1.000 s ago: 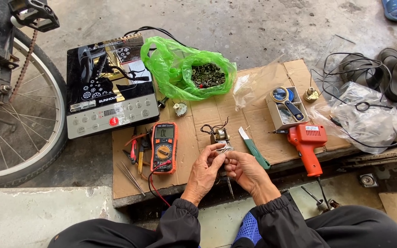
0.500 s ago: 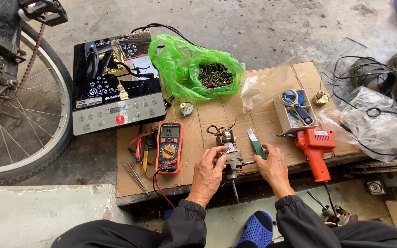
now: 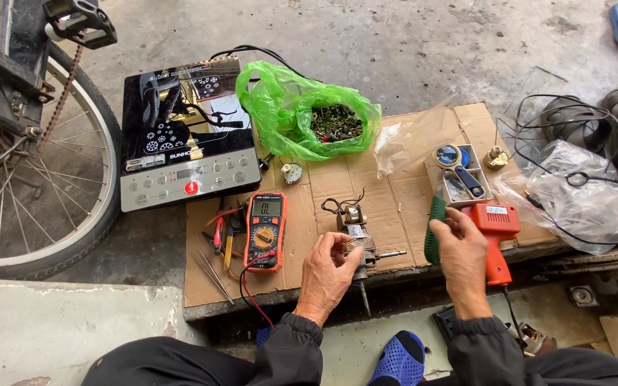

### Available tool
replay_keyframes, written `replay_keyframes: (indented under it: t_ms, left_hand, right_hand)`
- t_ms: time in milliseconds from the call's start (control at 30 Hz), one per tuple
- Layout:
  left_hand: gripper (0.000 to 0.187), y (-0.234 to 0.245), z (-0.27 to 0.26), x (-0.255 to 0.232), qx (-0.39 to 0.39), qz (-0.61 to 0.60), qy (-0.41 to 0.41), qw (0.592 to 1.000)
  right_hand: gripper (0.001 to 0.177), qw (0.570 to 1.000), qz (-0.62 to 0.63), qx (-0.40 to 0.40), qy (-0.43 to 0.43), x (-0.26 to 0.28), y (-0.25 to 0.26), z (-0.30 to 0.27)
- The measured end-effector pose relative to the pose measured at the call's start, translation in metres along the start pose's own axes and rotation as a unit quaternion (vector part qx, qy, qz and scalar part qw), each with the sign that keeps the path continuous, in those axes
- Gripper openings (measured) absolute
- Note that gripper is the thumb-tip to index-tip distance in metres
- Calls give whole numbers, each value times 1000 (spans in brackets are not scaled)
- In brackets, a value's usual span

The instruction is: The person sits on the floor and works on a small electrical component, likely a motor, using a multimeter to test connections. They use pliers to strip and cut wires, and a utility knife to remove insulation from the wires.

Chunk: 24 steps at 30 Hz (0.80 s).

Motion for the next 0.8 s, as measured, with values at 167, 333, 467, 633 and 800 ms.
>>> replay_keyframes:
  t_ms: [167,333,467,633,800]
  left_hand:
    - [19,22,-8,-17,-91,41,8,995]
    - [27,26,-16,-2,-88,-7,66,994]
    - [34,19,-28,17,-67,-241,222,942]
    - [32,12,-37,22,-67,-371,259,889]
    - [27,8,-41,26,-73,-399,262,876]
  right_hand:
    - [47,879,388,117,-252,35,-15,-56]
    - [39,883,324,193,-280,32,-43,-105]
    - [44,891,274,223,-285,18,-57,-131]
    - [38,854,357,220,-307,38,-75,-146]
    - [72,875,301,274,-261,66,-85,-152]
Point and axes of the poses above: each hand's wrist, its own z-axis towards the middle knuckle, its own y-axis out of the back of the hand, x = y × z, the point moved 9 cm from there along z, towards the middle knuckle, and after that the axes turned 11 degrees about z, right-handed, at the moved point
